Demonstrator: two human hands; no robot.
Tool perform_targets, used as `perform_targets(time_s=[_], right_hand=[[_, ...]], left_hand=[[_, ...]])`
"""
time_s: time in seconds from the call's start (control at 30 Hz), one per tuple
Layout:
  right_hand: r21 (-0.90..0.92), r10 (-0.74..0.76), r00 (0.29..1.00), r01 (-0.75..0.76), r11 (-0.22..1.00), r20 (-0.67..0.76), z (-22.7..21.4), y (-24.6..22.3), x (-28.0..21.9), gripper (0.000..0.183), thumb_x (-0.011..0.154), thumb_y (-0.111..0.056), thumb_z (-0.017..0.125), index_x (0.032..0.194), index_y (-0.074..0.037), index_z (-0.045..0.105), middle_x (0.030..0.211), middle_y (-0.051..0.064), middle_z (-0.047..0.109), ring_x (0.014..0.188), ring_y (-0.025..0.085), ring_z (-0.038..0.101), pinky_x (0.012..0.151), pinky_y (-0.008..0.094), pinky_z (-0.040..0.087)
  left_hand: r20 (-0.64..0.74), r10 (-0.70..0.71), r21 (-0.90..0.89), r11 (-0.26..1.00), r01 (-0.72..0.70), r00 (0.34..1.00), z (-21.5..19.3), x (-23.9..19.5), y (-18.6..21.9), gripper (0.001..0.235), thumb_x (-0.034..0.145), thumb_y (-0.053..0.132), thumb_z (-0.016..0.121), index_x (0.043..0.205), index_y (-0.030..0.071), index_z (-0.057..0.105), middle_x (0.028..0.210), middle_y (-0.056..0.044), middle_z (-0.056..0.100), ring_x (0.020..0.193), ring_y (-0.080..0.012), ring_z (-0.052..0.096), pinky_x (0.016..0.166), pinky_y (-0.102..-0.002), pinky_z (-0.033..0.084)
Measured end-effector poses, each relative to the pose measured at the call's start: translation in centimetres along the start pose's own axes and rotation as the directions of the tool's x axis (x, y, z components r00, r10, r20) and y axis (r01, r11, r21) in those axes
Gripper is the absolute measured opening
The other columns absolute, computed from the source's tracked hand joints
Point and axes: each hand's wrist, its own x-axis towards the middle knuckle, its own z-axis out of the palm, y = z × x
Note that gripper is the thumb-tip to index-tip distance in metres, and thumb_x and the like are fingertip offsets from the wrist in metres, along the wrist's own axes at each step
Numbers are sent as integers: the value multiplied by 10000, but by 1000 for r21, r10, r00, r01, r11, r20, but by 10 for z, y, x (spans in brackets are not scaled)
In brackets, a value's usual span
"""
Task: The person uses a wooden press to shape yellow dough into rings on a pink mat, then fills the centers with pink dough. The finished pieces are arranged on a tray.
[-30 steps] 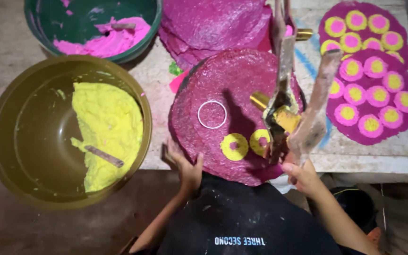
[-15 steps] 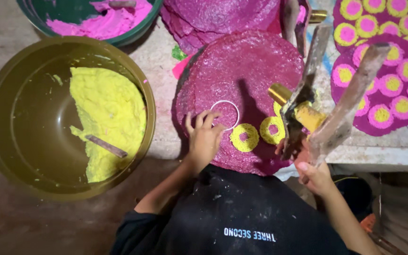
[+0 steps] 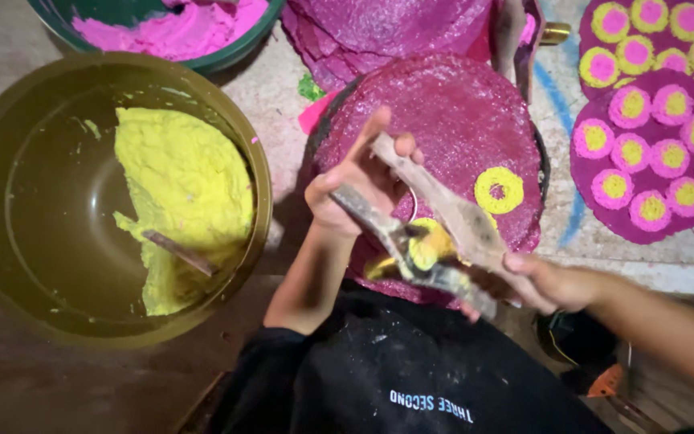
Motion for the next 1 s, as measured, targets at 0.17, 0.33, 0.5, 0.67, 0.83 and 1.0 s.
perform_targets(time_s=[0.17, 0.33, 0.5, 0.67, 0.83, 1.0], right_hand=[[-364, 117, 981, -167, 917, -153, -32, -63, -19, 926, 894, -758, 255, 1350, -20, 578, 1274, 175, 693, 1208, 285, 648, 1041, 406, 495], [-429, 273, 868, -452, 783, -416, -31, -110, -15, 1000, 827, -814, 272, 1489, -115, 543, 1328, 135, 659, 1248, 273, 618, 1091, 402, 496], [-330, 326, 733, -594, 734, -597, -19, -111, 2, 999, 842, -835, 234, 1465, -113, 530, 1447, 107, 598, 1348, 245, 555, 1136, 396, 419], [-436, 194, 775, -522, 733, -602, -11, -101, 23, 1003, 881, -804, 200, 1548, -118, 500, 1361, 174, 585, 1240, 299, 536, 1028, 446, 423], [-532, 107, 804, -480, 698, -586, 1, -98, 48, 999, 873, -808, 167, 1361, -59, 615, 1059, 102, 727, 964, 189, 684, 876, 372, 521], [-407, 235, 778, -529, 745, -582, 10, -103, 48, 999, 901, -787, 151, 1073, 18, 716, 883, 202, 737, 819, 297, 694, 799, 438, 576]], left_hand=[[69, 97, 142, 984, -106, 993, -13, 31, 22, 440, 860, 170, 607, 1297, 124, 575, 1210, -60, 625, 1272, -235, 591, 1255, -460, 310], [-36, 124, -29, 992, -125, 992, -40, 35, 26, 337, 813, 133, 602, 1148, 125, 570, 1141, -38, 635, 1348, -267, 588, 1254, -568, 358], [-125, 260, -200, 939, -281, 958, -76, 24, -2, 298, 911, 237, 609, 1174, 108, 554, 1059, -51, 614, 1123, -237, 626, 1229, -471, 414], [-133, 321, -258, 902, -346, 938, -100, 9, -1, 267, 1074, 360, 565, 1135, 101, 536, 1051, -58, 599, 1078, -245, 616, 1150, -470, 458], [-53, 323, -233, 916, -326, 945, -107, 1, 28, 290, 1025, 375, 587, 1140, 113, 534, 1052, -50, 603, 1077, -225, 619, 1136, -441, 475], [-103, 322, -246, 909, -338, 941, -116, -6, 8, 279, 1038, 371, 581, 1149, 117, 545, 1061, -47, 615, 1074, -225, 618, 1100, -439, 479]])
